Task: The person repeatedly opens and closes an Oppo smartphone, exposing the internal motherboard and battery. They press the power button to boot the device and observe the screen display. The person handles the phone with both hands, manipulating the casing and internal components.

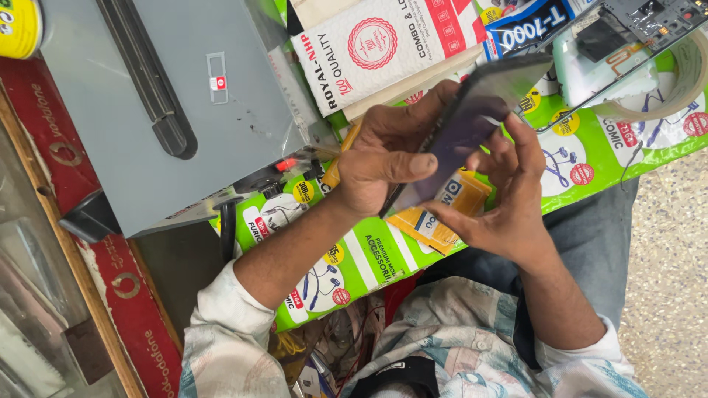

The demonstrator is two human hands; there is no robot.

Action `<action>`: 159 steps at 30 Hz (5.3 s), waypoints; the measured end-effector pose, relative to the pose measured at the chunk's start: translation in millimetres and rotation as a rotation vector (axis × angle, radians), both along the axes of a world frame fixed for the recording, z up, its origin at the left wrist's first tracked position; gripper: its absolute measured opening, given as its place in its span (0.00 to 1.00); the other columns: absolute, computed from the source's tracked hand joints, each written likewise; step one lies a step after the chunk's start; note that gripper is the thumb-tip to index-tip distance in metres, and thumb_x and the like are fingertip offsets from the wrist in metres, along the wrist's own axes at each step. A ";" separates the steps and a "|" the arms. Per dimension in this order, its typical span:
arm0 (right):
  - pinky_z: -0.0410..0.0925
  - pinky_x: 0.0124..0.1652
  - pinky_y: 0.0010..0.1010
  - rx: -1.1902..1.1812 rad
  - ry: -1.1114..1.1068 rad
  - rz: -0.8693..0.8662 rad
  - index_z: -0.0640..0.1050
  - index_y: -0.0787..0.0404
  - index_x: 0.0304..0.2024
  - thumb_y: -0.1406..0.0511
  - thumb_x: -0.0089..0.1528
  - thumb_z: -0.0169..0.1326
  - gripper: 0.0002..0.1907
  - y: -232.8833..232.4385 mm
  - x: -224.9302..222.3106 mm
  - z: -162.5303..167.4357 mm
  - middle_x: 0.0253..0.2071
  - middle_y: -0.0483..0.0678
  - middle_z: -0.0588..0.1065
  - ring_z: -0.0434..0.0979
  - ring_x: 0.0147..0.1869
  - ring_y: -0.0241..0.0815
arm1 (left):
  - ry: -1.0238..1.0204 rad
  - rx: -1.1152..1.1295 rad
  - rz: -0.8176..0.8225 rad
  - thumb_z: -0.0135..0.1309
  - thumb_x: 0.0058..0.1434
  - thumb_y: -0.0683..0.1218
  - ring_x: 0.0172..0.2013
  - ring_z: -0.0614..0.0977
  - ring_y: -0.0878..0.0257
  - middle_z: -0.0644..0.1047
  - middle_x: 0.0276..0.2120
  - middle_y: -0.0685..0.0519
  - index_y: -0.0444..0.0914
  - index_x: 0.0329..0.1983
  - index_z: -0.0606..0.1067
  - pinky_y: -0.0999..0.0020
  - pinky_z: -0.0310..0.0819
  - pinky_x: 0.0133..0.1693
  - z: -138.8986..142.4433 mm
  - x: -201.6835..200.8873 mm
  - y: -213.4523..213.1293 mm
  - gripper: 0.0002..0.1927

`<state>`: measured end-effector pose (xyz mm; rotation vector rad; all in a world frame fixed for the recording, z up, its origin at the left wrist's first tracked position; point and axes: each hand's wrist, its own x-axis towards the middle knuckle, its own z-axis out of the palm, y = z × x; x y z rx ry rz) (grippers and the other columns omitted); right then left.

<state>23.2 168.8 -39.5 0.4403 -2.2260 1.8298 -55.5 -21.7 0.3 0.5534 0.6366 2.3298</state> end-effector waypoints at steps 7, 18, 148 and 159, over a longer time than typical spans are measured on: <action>0.59 0.75 0.38 -0.511 0.075 -0.062 0.62 0.53 0.73 0.60 0.65 0.66 0.38 11.6 -9.4 0.1 0.76 0.54 0.57 0.63 0.77 0.46 | 0.611 -0.588 0.089 0.63 0.65 0.36 0.64 0.77 0.62 0.71 0.68 0.47 0.34 0.69 0.70 0.64 0.70 0.70 16.3 -14.6 -1.5 0.28; 0.65 0.71 0.41 -0.515 0.131 -0.252 0.78 0.63 0.56 0.67 0.71 0.64 0.13 19.5 -10.0 -11.7 0.62 0.62 0.76 0.75 0.72 0.54 | 0.800 -0.798 0.126 0.63 0.63 0.38 0.64 0.80 0.62 0.74 0.66 0.50 0.38 0.70 0.70 0.67 0.74 0.69 19.4 -10.7 8.0 0.32; 0.62 0.60 0.16 -0.170 0.041 0.010 0.49 0.59 0.80 0.67 0.38 0.81 0.75 11.5 9.3 -24.4 0.67 0.34 0.61 0.62 0.58 0.26 | -0.195 0.085 0.096 0.56 0.74 0.43 0.60 0.77 0.55 0.74 0.63 0.41 0.29 0.73 0.64 0.58 0.68 0.66 -20.9 7.0 3.2 0.28; 0.64 0.68 0.26 -0.178 -0.040 -0.007 0.47 0.64 0.73 0.66 0.37 0.80 0.71 9.6 6.4 -18.2 0.70 0.41 0.61 0.64 0.69 0.34 | -0.149 0.012 0.076 0.58 0.72 0.45 0.60 0.78 0.54 0.74 0.64 0.41 0.28 0.74 0.62 0.57 0.70 0.67 -16.1 4.3 0.1 0.32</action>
